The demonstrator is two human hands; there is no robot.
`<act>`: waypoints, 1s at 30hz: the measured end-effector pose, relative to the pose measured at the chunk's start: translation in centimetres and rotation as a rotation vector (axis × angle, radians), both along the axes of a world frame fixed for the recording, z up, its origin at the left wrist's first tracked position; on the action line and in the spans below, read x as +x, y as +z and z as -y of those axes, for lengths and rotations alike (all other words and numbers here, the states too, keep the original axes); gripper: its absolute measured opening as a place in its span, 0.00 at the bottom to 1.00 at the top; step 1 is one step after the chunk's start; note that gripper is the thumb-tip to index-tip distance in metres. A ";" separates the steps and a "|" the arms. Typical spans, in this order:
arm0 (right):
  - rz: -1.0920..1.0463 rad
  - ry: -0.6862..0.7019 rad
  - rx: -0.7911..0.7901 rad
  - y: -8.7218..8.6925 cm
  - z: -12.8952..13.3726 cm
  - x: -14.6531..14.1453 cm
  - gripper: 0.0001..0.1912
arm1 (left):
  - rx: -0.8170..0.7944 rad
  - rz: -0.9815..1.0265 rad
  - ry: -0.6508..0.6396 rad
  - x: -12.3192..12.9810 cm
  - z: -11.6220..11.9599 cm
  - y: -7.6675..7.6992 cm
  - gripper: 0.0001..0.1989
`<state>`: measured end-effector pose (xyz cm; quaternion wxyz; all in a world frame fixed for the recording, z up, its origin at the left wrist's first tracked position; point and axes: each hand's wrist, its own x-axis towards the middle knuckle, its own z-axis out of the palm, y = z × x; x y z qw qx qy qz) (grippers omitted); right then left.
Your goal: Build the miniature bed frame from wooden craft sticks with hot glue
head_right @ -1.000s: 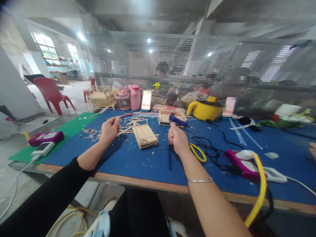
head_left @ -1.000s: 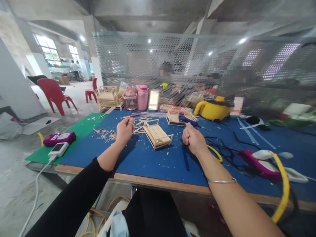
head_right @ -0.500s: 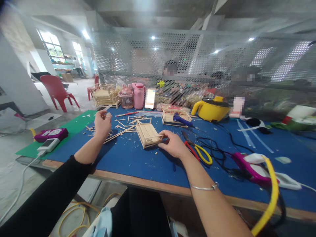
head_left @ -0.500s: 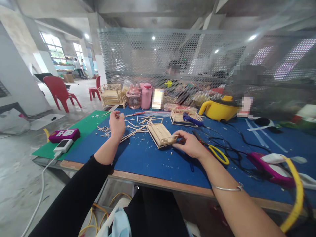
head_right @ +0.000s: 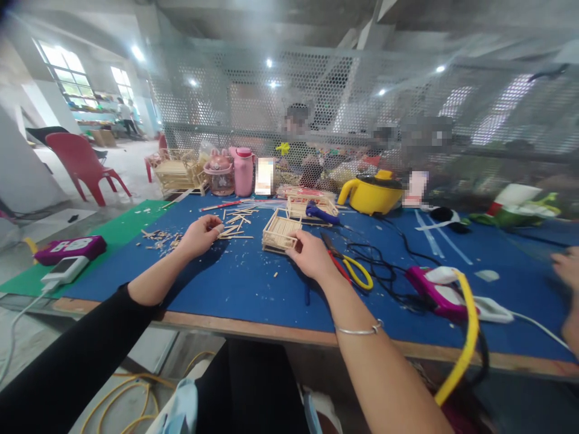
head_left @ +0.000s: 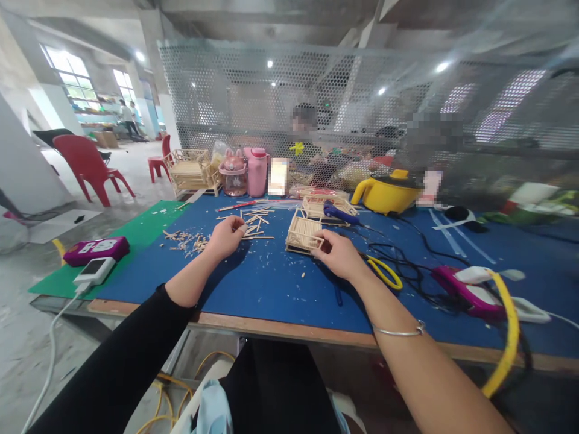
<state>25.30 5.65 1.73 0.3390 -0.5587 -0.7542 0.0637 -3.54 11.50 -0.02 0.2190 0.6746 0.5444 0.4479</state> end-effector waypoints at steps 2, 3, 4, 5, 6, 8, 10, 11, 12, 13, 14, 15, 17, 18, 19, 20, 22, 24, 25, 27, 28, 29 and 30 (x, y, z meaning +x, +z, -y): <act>0.005 0.007 0.000 -0.1 -0.2 0.1 0.13 | -0.022 -0.018 -0.015 -0.1 -0.1 -0.1 0.08; 0.004 0.012 0.001 -0.2 -0.2 0.1 0.14 | -0.033 -0.022 -0.018 -0.1 -0.1 -0.1 0.08; 0.001 0.019 0.002 -0.2 -0.2 0.1 0.14 | -0.043 -0.022 -0.018 -0.2 -0.2 -0.1 0.09; -0.002 0.027 0.003 -0.1 -0.2 0.1 0.15 | -0.051 -0.020 -0.014 -0.3 -0.3 -0.1 0.11; -0.006 0.037 0.004 -0.1 -0.1 0.1 0.17 | -0.057 -0.018 -0.008 -0.3 -0.3 0.0 0.13; -0.021 0.056 0.005 0.0 0.1 0.2 0.21 | -0.056 -0.020 0.007 -0.4 -0.3 0.0 0.17; -0.048 0.068 0.016 0.1 0.2 0.3 0.27 | -0.041 -0.038 0.016 -0.2 -0.2 0.1 0.17; -0.066 0.067 0.029 0.1 0.2 0.3 0.28 | -0.030 -0.051 0.015 -0.1 0.0 0.1 0.16; -0.087 0.061 0.046 0.1 0.3 0.3 0.29 | -0.019 -0.066 0.012 0.0 0.2 0.1 0.15; -0.111 0.051 0.067 0.1 0.3 0.3 0.29 | -0.009 -0.080 0.011 0.1 0.3 0.1 0.14; -0.138 0.035 0.091 0.1 0.3 0.2 0.27 | -0.001 -0.092 0.015 0.2 0.4 0.1 0.13; -0.169 0.011 0.119 0.2 0.3 0.2 0.25 | 0.006 -0.102 0.027 0.2 0.5 0.2 0.12; -0.233 -0.056 0.175 0.5 0.3 0.2 0.19 | 0.020 -0.118 0.077 -0.3 0.2 0.6 0.13; -0.261 -0.097 0.197 0.6 0.3 0.2 0.18 | 0.027 -0.127 0.112 -0.8 -0.2 1.0 0.16; -0.281 -0.137 0.209 0.8 0.3 0.4 0.19 | 0.033 -0.139 0.149 -1.5 -0.8 1.4 0.19; -0.289 -0.172 0.208 1.0 0.4 0.7 0.21 | 0.037 -0.155 0.184 -2.4 -1.4 2.0 0.21; -0.271 -0.225 0.171 1.2 0.5 1.7 0.22 | 0.032 -0.202 0.227 -4.3 -2.8 3.0 0.22; -0.216 -0.260 0.117 1.1 0.8 3.2 0.20 | 0.008 -0.269 0.204 -6.2 -3.9 3.7 0.20; -0.170 -0.276 0.091 0.9 1.0 4.0 0.23 | -0.007 -0.310 0.170 -6.9 -4.3 3.8 0.19; 0.079 -0.309 -0.006 0.3 1.7 5.6 0.22 | -0.038 -0.400 0.072 -7.7 -4.8 3.6 0.18; 0.228 -0.335 -0.078 0.0 2.0 6.3 0.21 | -0.055 -0.446 0.013 -7.7 -4.9 3.3 0.17; 0.326 -0.345 -0.139 -0.3 2.4 6.8 0.22 | -0.072 -0.489 -0.048 -7.6 -4.9 3.0 0.15; 0.397 -0.337 -0.170 -0.5 2.7 7.2 0.23 | -0.088 -0.528 -0.104 -7.3 -5.0 2.6 0.14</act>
